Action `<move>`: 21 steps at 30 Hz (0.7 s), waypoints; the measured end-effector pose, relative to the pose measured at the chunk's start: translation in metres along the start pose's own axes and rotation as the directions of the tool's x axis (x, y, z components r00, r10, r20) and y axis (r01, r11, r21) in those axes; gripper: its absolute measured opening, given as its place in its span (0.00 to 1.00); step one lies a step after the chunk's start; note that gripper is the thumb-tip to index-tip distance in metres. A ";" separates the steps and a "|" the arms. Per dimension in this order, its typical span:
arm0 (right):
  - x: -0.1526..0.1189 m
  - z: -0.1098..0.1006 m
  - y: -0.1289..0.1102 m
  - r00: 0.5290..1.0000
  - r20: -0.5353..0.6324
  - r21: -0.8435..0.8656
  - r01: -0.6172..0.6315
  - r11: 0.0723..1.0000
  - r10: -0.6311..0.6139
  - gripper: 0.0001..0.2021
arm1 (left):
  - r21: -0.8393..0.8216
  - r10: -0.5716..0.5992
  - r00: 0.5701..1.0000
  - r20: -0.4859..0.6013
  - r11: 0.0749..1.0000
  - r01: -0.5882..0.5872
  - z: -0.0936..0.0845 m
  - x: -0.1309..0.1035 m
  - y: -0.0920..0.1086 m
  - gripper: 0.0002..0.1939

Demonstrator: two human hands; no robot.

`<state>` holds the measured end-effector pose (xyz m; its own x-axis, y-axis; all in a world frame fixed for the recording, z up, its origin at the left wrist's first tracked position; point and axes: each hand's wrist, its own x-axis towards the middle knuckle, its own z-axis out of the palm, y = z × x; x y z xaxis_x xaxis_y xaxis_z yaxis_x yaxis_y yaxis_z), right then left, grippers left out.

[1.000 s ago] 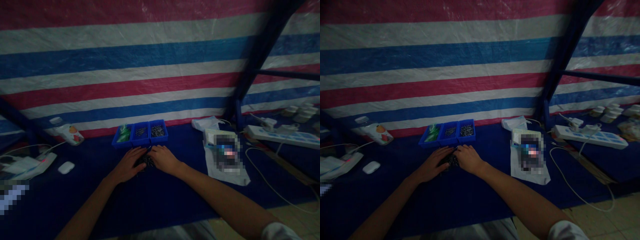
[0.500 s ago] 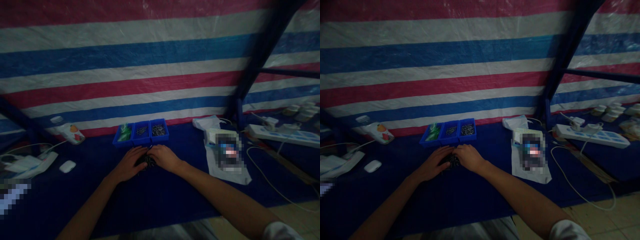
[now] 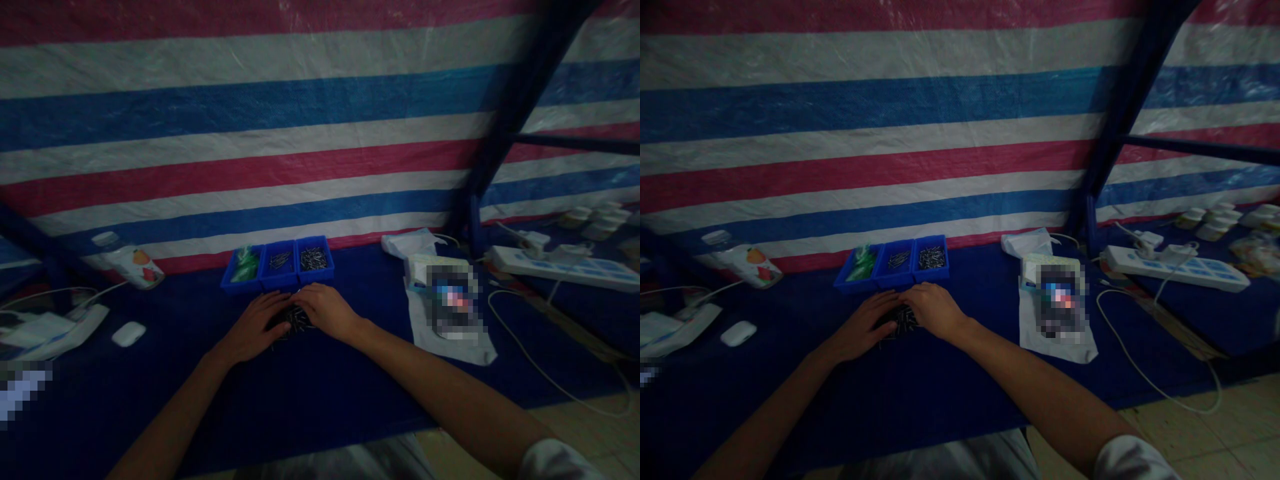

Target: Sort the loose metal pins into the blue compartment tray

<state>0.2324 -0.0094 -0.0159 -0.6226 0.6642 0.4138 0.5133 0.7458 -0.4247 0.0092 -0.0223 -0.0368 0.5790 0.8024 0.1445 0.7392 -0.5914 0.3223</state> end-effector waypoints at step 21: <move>0.003 0.004 -0.009 0.982 -0.153 0.378 -0.048 0.924 0.114 0.07 | -0.123 0.019 0.950 -0.312 0.991 -0.061 -0.007 0.002 0.017 0.15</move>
<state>0.2237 -0.0139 -0.0140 -0.4627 0.7448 0.4808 0.2810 0.6376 -0.7173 0.0207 -0.0304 -0.0249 0.4570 0.7757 0.4353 0.6548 -0.6246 0.4256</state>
